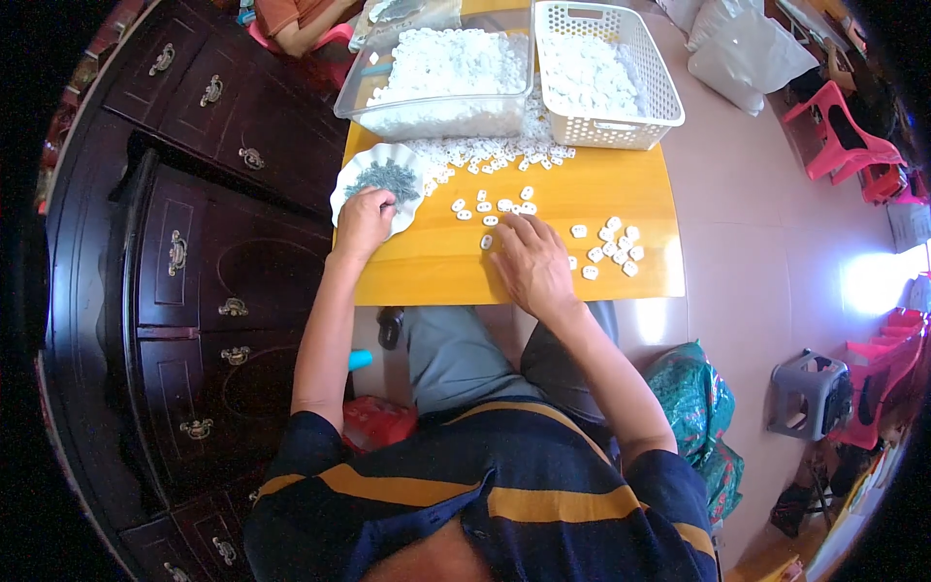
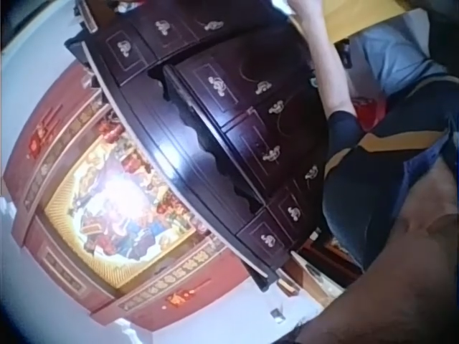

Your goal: Assembling small plastic components by manually inserting metal pins into pre-drilled holes.

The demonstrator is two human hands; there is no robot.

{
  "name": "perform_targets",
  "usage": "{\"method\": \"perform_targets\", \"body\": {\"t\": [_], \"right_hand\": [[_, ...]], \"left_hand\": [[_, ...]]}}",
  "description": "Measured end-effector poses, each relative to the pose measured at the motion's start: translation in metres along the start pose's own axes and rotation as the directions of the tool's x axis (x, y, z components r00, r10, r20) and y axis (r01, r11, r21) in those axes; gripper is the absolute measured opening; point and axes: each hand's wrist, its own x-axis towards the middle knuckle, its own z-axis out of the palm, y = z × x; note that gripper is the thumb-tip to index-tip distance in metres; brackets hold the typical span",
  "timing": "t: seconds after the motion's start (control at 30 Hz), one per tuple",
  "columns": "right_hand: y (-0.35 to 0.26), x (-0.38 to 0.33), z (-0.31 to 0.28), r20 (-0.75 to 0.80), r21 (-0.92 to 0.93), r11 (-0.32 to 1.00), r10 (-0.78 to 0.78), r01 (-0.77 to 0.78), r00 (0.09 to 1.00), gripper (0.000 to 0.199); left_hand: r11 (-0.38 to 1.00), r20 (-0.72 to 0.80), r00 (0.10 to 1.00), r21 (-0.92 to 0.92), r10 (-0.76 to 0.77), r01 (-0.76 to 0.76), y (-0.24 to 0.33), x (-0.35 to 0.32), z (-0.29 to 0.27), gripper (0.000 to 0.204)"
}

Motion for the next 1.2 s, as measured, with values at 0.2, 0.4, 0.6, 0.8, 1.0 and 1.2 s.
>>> {"method": "perform_targets", "body": {"t": [0.2, 0.4, 0.6, 0.8, 1.0, 1.2], "right_hand": [[0.007, 0.012, 0.012, -0.002, -0.024, 0.999, 0.04, -0.04, 0.999, 0.033], [0.012, -0.002, 0.007, -0.037, -0.017, 0.997, 0.069, -0.069, 0.997, 0.031], [0.0, -0.016, -0.002, -0.183, 0.039, 0.999, 0.029, -0.022, 0.983, 0.032], [-0.011, -0.034, -0.003, -0.293, 0.239, 0.971, 0.071, 0.002, 0.954, 0.026], [-0.006, -0.043, 0.007, -0.336, 0.321, 0.947, 0.119, -0.005, 0.934, 0.022], [-0.006, -0.044, 0.008, -0.335, 0.335, 0.942, 0.108, 0.011, 0.936, 0.021]], "left_hand": [[1.0, 0.008, 1.0, 0.013, -0.002, 0.002, -0.003, 0.003, 0.004, 0.009], [1.0, 0.031, 1.0, 0.006, 0.003, -0.003, -0.002, 0.003, 0.002, 0.006], [1.0, 0.073, 0.997, 0.014, 0.021, -0.022, -0.002, 0.007, -0.002, 0.004], [0.991, -0.014, 0.999, -0.134, -0.03, 0.028, 0.011, 0.007, -0.012, 0.003], [0.912, 0.027, 0.989, -0.392, 0.142, -0.12, 0.097, 0.012, -0.011, 0.005], [0.923, 0.075, 0.963, -0.312, 0.259, -0.224, 0.141, 0.017, 0.038, 0.004]]}}
